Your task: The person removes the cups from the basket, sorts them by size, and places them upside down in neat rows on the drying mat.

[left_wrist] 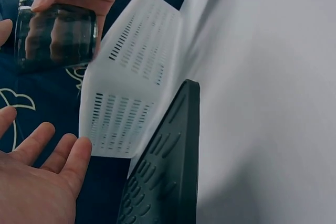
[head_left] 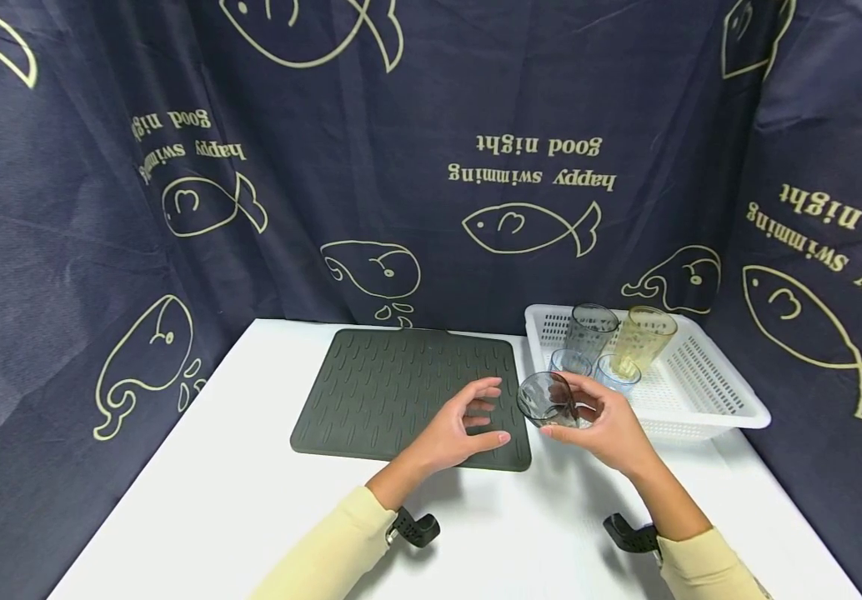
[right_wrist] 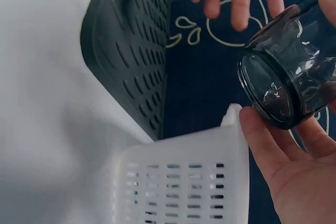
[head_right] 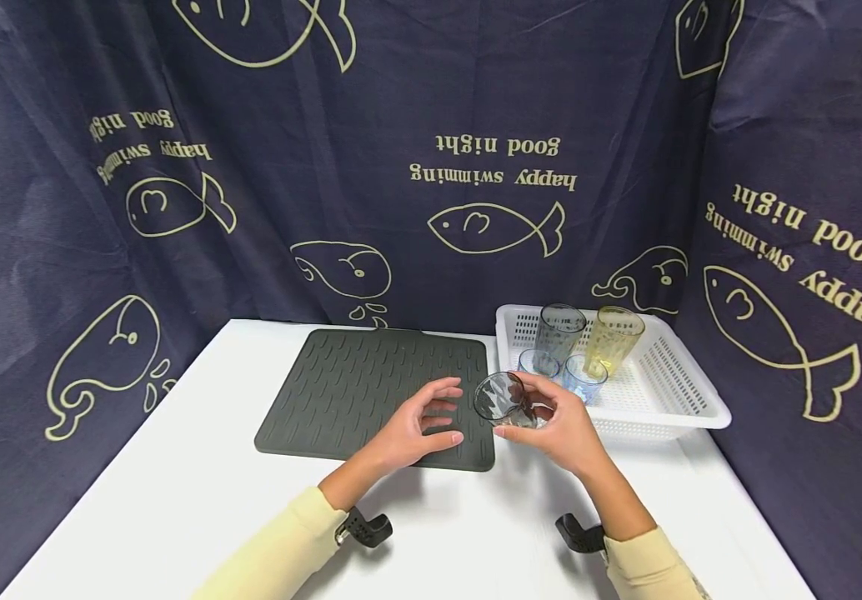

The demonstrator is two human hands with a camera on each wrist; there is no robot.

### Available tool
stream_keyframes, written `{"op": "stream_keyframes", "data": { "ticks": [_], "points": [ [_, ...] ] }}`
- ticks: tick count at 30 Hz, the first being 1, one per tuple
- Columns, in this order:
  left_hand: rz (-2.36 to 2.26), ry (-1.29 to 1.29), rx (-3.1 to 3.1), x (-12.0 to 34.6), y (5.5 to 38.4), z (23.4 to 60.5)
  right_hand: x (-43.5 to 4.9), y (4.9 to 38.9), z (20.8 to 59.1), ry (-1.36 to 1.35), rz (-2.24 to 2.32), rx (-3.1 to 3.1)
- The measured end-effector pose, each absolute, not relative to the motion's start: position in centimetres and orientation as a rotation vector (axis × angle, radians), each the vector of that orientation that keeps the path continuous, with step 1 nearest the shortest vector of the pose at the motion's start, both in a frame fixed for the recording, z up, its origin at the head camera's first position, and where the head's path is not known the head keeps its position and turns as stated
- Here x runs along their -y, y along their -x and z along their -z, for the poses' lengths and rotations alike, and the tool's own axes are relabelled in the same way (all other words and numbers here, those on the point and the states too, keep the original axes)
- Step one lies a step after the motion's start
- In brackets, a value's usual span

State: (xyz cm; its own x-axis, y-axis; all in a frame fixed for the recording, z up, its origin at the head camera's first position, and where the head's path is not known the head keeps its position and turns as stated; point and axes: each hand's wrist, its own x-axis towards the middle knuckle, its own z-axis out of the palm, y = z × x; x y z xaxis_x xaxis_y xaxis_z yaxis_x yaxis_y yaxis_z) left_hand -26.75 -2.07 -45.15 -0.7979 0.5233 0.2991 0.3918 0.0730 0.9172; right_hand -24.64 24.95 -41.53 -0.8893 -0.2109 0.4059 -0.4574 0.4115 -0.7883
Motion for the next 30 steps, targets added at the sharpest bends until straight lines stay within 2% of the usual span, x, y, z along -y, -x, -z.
{"op": "stream_keyframes", "data": {
  "ticks": [30],
  "points": [
    [-1.789,-1.015,-2.299,0.7,26.3,44.0,-22.3,24.1,42.1,-0.695,-1.030,2.515]
  ]
}}
